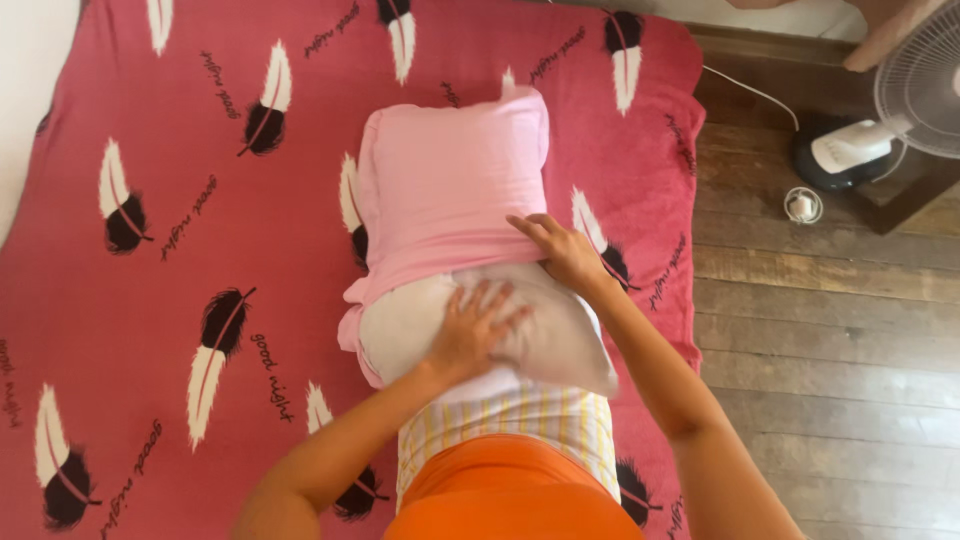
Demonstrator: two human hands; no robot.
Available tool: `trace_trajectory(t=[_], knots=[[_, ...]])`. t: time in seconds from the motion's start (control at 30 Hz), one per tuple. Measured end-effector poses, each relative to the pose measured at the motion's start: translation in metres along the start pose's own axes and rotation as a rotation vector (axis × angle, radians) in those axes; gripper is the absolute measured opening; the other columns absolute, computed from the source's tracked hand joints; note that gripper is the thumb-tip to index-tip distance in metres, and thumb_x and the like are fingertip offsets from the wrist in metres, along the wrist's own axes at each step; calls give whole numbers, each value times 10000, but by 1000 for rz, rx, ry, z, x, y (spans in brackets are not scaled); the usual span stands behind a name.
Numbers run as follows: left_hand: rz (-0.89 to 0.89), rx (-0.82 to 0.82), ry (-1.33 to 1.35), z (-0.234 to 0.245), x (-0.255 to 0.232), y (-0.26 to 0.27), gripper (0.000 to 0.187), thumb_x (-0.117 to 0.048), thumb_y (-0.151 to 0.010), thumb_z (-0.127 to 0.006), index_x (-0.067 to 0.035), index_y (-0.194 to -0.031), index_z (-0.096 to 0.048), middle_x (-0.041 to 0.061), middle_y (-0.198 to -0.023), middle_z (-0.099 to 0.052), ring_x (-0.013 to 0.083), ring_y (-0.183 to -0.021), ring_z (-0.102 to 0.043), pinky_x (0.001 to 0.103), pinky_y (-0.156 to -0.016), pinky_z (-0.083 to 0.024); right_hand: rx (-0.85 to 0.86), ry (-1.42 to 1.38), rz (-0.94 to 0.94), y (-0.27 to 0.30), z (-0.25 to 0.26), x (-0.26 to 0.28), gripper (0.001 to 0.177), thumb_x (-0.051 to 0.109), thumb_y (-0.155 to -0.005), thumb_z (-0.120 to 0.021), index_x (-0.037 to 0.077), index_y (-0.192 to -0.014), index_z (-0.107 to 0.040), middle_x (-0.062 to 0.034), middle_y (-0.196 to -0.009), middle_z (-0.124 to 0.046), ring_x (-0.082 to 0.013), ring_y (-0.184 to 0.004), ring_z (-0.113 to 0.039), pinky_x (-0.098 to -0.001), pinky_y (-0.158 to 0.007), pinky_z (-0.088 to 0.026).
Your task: The person kneels on a bed and puts a white pillow into a pink pillowcase. They insert the pillow, adjust the corners, and smooth the case before placing the finished pillow at the head of the bed.
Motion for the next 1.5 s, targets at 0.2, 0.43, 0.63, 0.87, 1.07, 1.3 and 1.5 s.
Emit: trace_trajectory(t=[0.2, 0.43, 0.63, 0.87, 1.07, 1.3, 1.5], knots=[[196, -154, -15, 33, 79, -54, 436, -194, -834, -774, -178, -1268, -728, 95, -1108, -761, 322, -946, -695, 444, -879, -527, -59, -208, -88, -24, -4, -53, 615, -43, -828, -698, 195, -1390, -621, -130, -1148, -701, -304, -811, -714, -401, -723, -582], [403, -251, 102, 80, 124, -106, 307, -194, -880, -734, -150, -1184, -755, 192, -863, -715, 384, -729, -686, 470, -669, -522, -313, -407, -153, 11, -37, -102, 222, -40, -918, -648, 69, -1106, -697, -99, -1003, -754, -247, -888, -758, -349, -801, -597], [291, -350, 75, 108, 115, -118, 234, -151, -912, -720, -140, -1144, -755, 170, -900, -734, 375, -813, -698, 448, -698, -532, -97, -172, 189, 28, -86, -36, 209, 142, -876, -737, 80, -1072, -701, -132, -1084, -689, -347, -1077, -637, -467, -959, -468], [229, -278, -29, 115, 100, -126, 294, -75, -897, -696, -132, -1183, -738, 120, -1070, -739, 343, -1007, -697, 446, -869, -536, 254, -59, 271, 0, -57, -1, 225, 357, -819, -840, 158, -918, -810, -62, -935, -769, -313, -1033, -682, -484, -1009, -460], [-307, -187, 215, 97, 37, -131, 562, 42, -765, -587, -92, -1304, -675, 147, -1337, -667, 349, -1205, -632, 470, -989, -497, 178, -676, -16, 13, 5, -11, 325, 190, -797, -779, 84, -1100, -732, -66, -995, -726, -167, -790, -672, -316, -680, -562], [-56, 290, -66, 11, 46, -116, 448, -34, -803, -602, -100, -1236, -694, 138, -1297, -681, 333, -1208, -626, 456, -1031, -474, 180, -725, -27, 39, 27, -2, 193, 168, -936, -743, 14, -843, -674, -21, -780, -548, -123, -733, -481, -302, -669, -415], [-111, 416, -169, -65, 28, -74, 356, -99, -836, -614, -108, -1178, -710, 129, -1262, -693, 319, -1211, -622, 444, -1068, -455, 222, -881, 48, 51, 22, 7, 241, 173, -1005, -639, 36, -816, -577, 17, -766, -477, -96, -749, -439, -285, -698, -395]])
Point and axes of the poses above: each hand's wrist, its own y-axis away from the middle knuckle, its own z-axis out of the back of the hand, x = y × z, the point moved 5 cm from there along -y, towards the middle knuckle
